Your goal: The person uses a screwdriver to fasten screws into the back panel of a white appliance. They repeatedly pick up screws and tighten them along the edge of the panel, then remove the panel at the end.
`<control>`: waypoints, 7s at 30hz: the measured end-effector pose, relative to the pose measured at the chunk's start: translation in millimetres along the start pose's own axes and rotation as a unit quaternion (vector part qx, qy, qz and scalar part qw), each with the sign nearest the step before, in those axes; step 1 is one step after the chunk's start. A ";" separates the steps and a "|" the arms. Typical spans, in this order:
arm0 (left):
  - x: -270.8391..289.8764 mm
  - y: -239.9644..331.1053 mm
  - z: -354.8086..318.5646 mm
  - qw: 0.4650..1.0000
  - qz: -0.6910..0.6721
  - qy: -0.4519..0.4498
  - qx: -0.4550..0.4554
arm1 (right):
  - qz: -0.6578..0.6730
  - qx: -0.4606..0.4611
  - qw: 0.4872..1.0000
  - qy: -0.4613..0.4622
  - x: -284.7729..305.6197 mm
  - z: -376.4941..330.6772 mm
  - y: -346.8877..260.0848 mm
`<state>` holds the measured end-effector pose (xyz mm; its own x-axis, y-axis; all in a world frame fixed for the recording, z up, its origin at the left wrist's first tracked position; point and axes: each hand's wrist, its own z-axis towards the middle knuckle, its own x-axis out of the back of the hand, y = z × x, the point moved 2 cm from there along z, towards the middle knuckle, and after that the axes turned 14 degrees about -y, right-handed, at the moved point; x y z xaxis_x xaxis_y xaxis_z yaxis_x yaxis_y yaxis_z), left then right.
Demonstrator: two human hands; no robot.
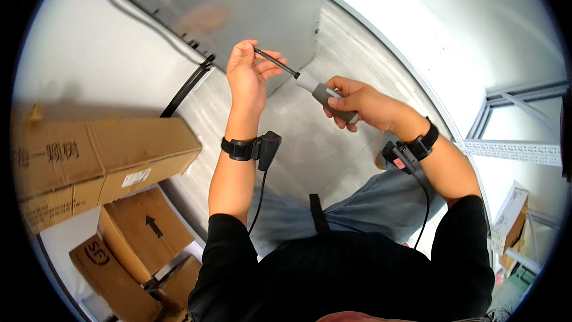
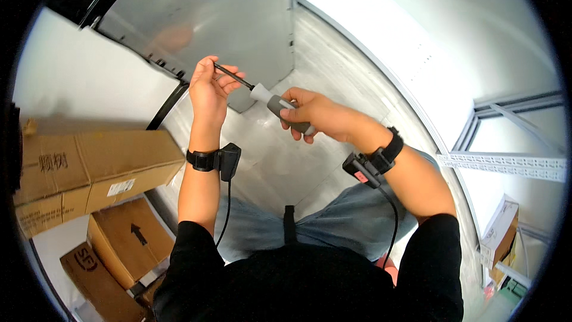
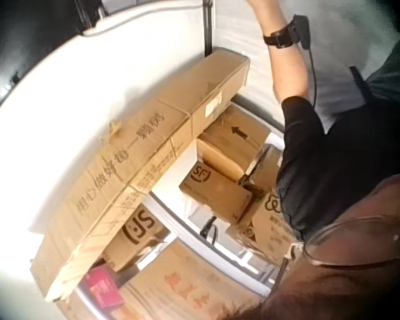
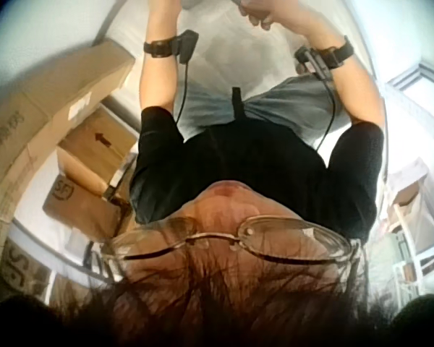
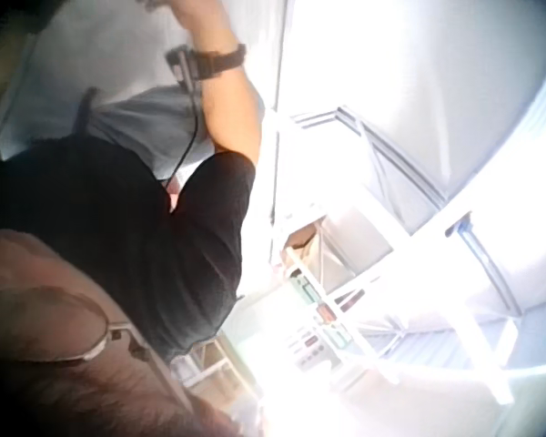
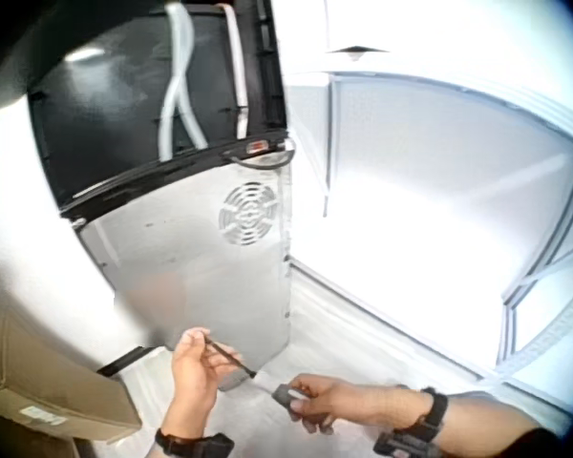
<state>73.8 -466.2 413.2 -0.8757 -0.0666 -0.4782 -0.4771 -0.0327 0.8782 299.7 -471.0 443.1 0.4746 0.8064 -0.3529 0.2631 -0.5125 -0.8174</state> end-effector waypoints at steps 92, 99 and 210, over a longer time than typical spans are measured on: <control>-51.1 46.9 -75.4 0.991 -0.115 0.065 0.016 | -0.136 -0.124 0.977 -0.112 -43.0 -47.0 -97.5; -44.7 31.4 -75.7 0.993 -0.108 0.033 0.037 | -0.087 -0.130 0.986 -0.050 -71.4 -46.9 -58.0; -74.3 47.7 -82.4 0.972 0.203 0.082 0.085 | -0.003 0.102 0.990 -0.094 -70.8 -15.9 60.7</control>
<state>122.2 -545.0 490.9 -0.9773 -0.1987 -0.0731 -0.1124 0.1944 0.9745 295.4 -563.9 425.8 0.3041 0.8596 -0.4107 0.0812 -0.4529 -0.8878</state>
